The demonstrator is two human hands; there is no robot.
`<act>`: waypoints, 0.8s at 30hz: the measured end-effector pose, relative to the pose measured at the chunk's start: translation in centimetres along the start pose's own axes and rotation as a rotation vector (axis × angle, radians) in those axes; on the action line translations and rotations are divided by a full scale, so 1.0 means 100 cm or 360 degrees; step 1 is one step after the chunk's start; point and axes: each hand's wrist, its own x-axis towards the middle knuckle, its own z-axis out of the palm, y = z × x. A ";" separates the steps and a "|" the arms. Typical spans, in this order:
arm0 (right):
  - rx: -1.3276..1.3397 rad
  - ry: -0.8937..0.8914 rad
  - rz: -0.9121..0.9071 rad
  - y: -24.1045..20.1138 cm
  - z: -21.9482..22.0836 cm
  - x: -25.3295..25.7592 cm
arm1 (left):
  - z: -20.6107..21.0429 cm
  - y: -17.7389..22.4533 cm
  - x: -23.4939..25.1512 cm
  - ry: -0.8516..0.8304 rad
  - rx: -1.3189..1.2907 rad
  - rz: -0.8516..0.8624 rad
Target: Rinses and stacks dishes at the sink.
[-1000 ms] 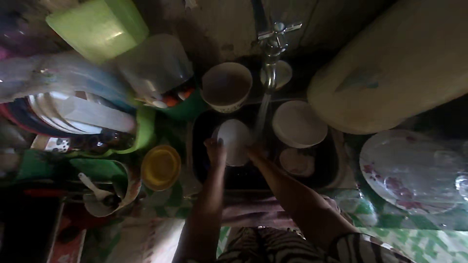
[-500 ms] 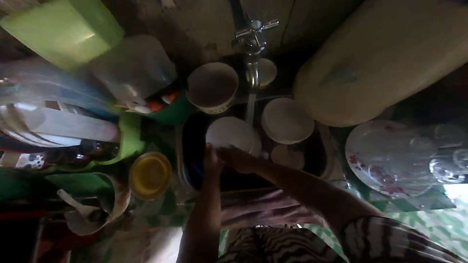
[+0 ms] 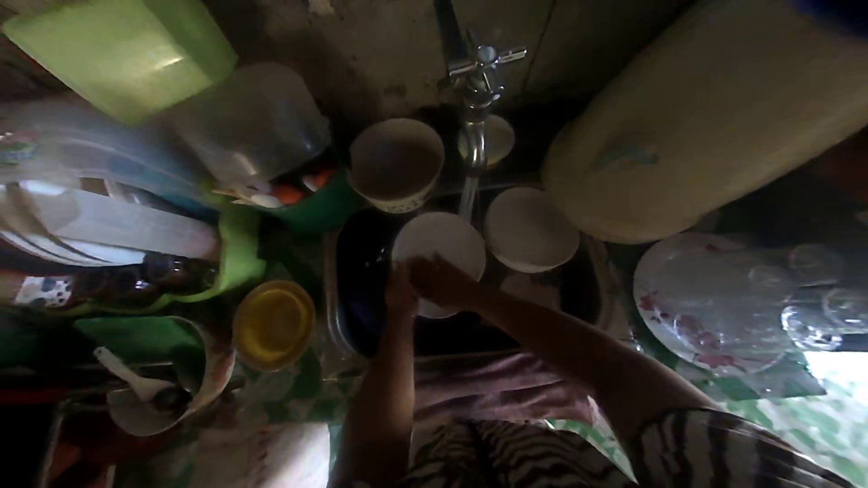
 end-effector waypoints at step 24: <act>0.0376 0.0905 0.0844 -0.034 -0.148 -0.054 | 0.040 0.039 0.018 -0.0171 0.0785 0.0285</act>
